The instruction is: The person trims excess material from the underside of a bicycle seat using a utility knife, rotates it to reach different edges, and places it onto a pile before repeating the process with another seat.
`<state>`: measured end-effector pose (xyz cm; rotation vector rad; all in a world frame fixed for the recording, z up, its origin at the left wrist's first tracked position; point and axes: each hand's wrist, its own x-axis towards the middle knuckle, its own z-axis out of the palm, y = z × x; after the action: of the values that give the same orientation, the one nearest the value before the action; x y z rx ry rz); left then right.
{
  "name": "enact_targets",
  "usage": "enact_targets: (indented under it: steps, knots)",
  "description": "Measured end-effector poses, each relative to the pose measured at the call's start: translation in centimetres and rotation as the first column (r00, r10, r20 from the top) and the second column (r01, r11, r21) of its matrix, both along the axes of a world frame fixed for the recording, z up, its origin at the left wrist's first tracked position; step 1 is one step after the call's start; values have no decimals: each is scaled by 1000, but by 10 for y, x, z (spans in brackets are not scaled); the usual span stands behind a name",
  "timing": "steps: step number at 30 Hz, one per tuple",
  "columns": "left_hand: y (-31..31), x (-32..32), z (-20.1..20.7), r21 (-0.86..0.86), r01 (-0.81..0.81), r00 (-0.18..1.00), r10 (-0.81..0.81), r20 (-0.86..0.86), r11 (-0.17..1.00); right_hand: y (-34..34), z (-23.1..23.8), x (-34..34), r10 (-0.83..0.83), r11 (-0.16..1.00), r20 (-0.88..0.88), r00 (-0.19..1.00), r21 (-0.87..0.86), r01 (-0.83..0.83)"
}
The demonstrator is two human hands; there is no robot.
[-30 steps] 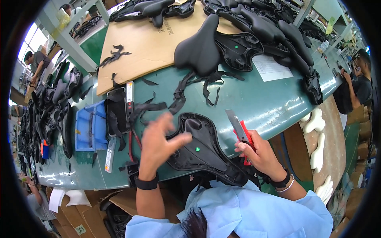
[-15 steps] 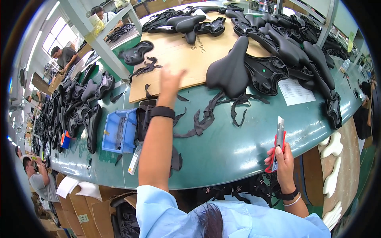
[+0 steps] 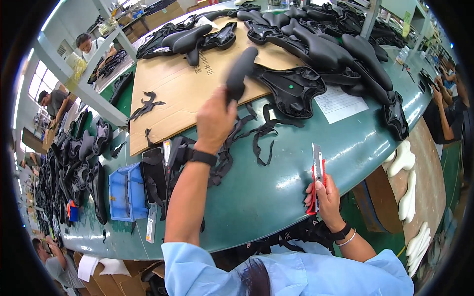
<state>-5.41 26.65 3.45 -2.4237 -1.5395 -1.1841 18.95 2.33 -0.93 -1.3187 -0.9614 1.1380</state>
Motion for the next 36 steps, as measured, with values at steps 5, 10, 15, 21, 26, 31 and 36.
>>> enact_targets:
  steps: [5,10,15,21,26,31,36]
  knots:
    - [-79,-30,35,-183,-16,683,144,716,983,-2,1,5,-6,1000,-46,999,-25,5]
    - [-171,-72,-3,-462,472,334,333,882,750,-6,26,9,-136,988,-322,937,-112,105]
    - [-210,-69,-9,-588,71,850,259,458,806,-50,44,14,147,952,30,989,-274,-134]
    - [-223,-15,26,-467,223,947,-76,312,856,-70,48,21,335,919,291,896,-312,-243]
    - [-219,-16,27,-569,397,901,-423,93,720,-62,53,29,304,952,494,814,-128,-278]
    - [-221,-21,12,-442,479,863,-499,80,758,-56,74,26,313,918,674,669,-33,-396]
    - [-222,-14,-1,-375,447,892,-433,125,812,-46,83,13,229,709,953,197,-25,-705]
